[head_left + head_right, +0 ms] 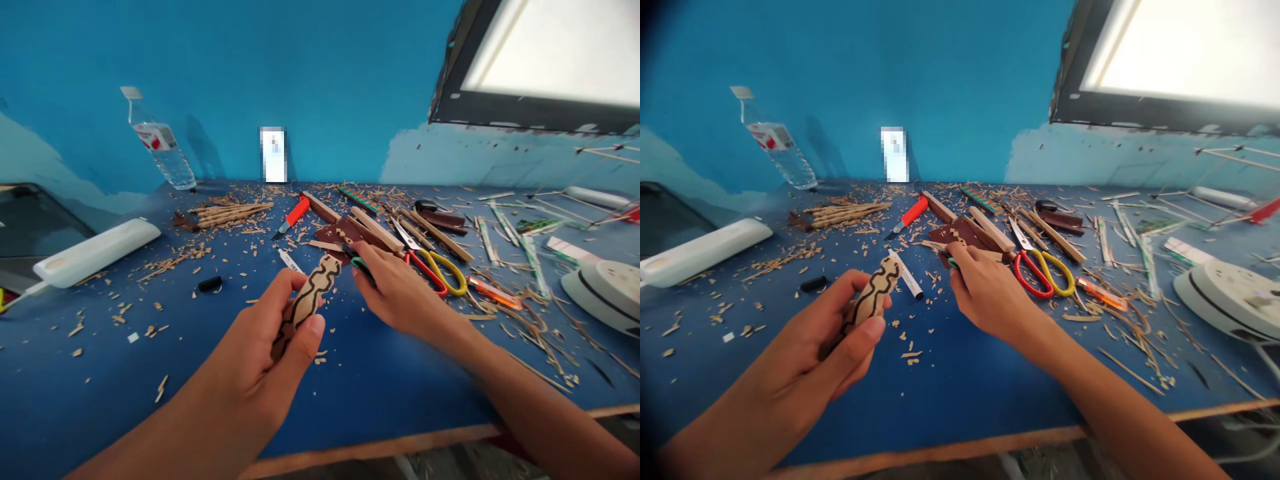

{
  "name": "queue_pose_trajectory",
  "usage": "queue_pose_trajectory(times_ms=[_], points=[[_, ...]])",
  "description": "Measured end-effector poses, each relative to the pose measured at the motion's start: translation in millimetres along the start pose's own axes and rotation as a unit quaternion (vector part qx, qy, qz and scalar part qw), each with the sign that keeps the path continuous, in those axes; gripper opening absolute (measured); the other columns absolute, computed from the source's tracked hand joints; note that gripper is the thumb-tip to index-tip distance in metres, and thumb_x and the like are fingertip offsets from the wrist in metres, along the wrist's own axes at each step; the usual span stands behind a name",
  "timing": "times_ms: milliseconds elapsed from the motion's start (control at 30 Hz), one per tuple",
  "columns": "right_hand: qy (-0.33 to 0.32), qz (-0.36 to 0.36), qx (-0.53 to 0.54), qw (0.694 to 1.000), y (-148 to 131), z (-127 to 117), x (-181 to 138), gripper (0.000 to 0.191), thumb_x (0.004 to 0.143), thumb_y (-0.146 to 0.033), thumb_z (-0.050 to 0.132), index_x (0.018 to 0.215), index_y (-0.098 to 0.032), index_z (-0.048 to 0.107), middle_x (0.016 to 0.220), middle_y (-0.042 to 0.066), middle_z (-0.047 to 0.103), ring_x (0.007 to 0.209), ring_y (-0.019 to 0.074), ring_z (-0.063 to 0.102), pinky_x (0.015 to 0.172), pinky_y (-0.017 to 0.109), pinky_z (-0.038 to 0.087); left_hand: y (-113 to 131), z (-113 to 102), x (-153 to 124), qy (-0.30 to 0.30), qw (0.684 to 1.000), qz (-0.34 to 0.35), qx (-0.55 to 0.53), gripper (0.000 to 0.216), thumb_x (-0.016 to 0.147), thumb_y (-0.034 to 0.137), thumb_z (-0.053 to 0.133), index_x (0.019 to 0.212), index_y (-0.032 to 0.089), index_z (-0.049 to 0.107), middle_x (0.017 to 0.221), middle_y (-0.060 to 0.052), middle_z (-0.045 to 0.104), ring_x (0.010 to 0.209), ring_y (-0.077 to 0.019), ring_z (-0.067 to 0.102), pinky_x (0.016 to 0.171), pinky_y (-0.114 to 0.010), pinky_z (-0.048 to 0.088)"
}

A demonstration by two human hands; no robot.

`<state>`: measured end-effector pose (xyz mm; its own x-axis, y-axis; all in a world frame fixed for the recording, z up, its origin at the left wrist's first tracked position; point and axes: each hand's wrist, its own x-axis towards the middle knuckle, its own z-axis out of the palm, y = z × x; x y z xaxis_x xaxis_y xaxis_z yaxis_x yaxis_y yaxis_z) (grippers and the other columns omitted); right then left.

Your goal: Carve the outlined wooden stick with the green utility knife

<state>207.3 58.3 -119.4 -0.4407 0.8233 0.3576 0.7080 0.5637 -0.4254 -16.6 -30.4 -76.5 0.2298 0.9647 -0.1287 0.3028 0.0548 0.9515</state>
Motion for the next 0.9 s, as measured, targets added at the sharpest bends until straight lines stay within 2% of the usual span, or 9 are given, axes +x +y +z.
queue_pose_trajectory(times_ms=[133,267,333,500,567,667,767,833,900], points=[[0.008,-0.008,0.028,1.000,-6,3,-1,0.023,0.109,-0.038,0.042,0.102,-0.022,0.057,0.090,0.005,0.068,0.082,0.0205,0.062,0.073,0.032,0.041,0,3,2,0.005,0.998,-0.020,-0.051,0.031,0.096,0.057,0.060,0.104,0.028,0.052,0.079,0.006,0.048,0.058,-0.0081,0.036,0.048,-0.018,0.033],[0.058,0.035,0.038,0.997,-12,4,-5,0.040,0.105,-0.054,0.049,0.081,-0.023,0.057,0.068,0.000,0.060,0.063,0.0159,0.053,0.063,0.030,0.035,-7,0,5,-0.059,0.990,-0.034,-0.122,0.031,0.096,0.052,0.066,0.091,0.026,0.051,0.067,0.009,0.042,0.050,-0.0047,0.032,0.041,-0.013,0.026],[0.072,0.073,0.016,0.995,-15,4,-7,0.047,0.100,-0.064,0.053,0.077,-0.024,0.064,0.059,-0.001,0.056,0.057,0.0160,0.051,0.060,0.031,0.033,-11,-1,6,-0.088,0.976,-0.059,-0.189,0.030,0.097,0.051,0.066,0.091,0.027,0.049,0.059,0.012,0.035,0.046,-0.0046,0.027,0.039,-0.011,0.023],[0.060,0.121,-0.106,0.985,-13,3,-10,0.061,0.088,-0.083,0.053,0.082,-0.025,0.073,0.050,0.001,0.054,0.054,0.0240,0.057,0.057,0.034,0.029,-15,-5,8,-0.131,0.940,-0.109,-0.295,0.026,0.100,0.048,0.062,0.092,0.027,0.049,0.054,0.013,0.034,0.042,-0.0041,0.025,0.037,-0.009,0.024],[0.048,0.095,-0.102,0.989,-13,1,-12,0.059,0.089,-0.081,0.053,0.090,-0.024,0.071,0.055,0.002,0.058,0.055,0.0244,0.057,0.057,0.034,0.030,-15,-7,9,-0.138,0.930,-0.133,-0.313,0.022,0.099,0.043,0.062,0.092,0.027,0.049,0.052,0.013,0.036,0.041,-0.0042,0.024,0.035,-0.009,0.024],[0.017,0.008,0.000,1.000,-17,-3,-18,0.040,0.106,-0.057,0.040,0.108,-0.023,0.062,0.071,0.003,0.065,0.060,0.0207,0.058,0.060,0.035,0.038,-15,-8,10,-0.142,0.923,-0.142,-0.327,0.024,0.095,0.040,0.068,0.092,0.027,0.049,0.056,0.013,0.036,0.041,-0.0025,0.022,0.035,-0.009,0.024],[0.016,-0.086,0.047,0.995,-26,-3,-23,0.028,0.110,-0.036,0.034,0.121,-0.023,0.056,0.091,0.006,0.067,0.075,0.0208,0.061,0.067,0.035,0.043,-14,-7,10,-0.118,0.945,-0.114,-0.283,0.034,0.089,0.047,0.077,0.094,0.026,0.051,0.066,0.013,0.037,0.041,0.0004,0.019,0.035,-0.010,0.020],[0.032,-0.137,0.034,0.989,-32,1,-26,0.026,0.109,-0.035,0.035,0.119,-0.023,0.055,0.091,0.006,0.063,0.075,0.0210,0.058,0.064,0.034,0.041,-12,-5,10,-0.105,0.955,-0.098,-0.260,0.039,0.084,0.047,0.082,0.095,0.025,0.052,0.067,0.013,0.035,0.043,0.0001,0.019,0.036,-0.012,0.018],[0.042,-0.158,0.035,0.986,-35,6,-28,0.029,0.110,-0.039,0.031,0.108,-0.023,0.055,0.083,0.004,0.057,0.066,0.0192,0.052,0.058,0.034,0.035,-10,-3,10,-0.089,0.959,-0.095,-0.252,0.043,0.077,0.041,0.088,0.089,0.024,0.051,0.066,0.012,0.033,0.048,-0.0022,0.021,0.041,-0.013,0.020]])
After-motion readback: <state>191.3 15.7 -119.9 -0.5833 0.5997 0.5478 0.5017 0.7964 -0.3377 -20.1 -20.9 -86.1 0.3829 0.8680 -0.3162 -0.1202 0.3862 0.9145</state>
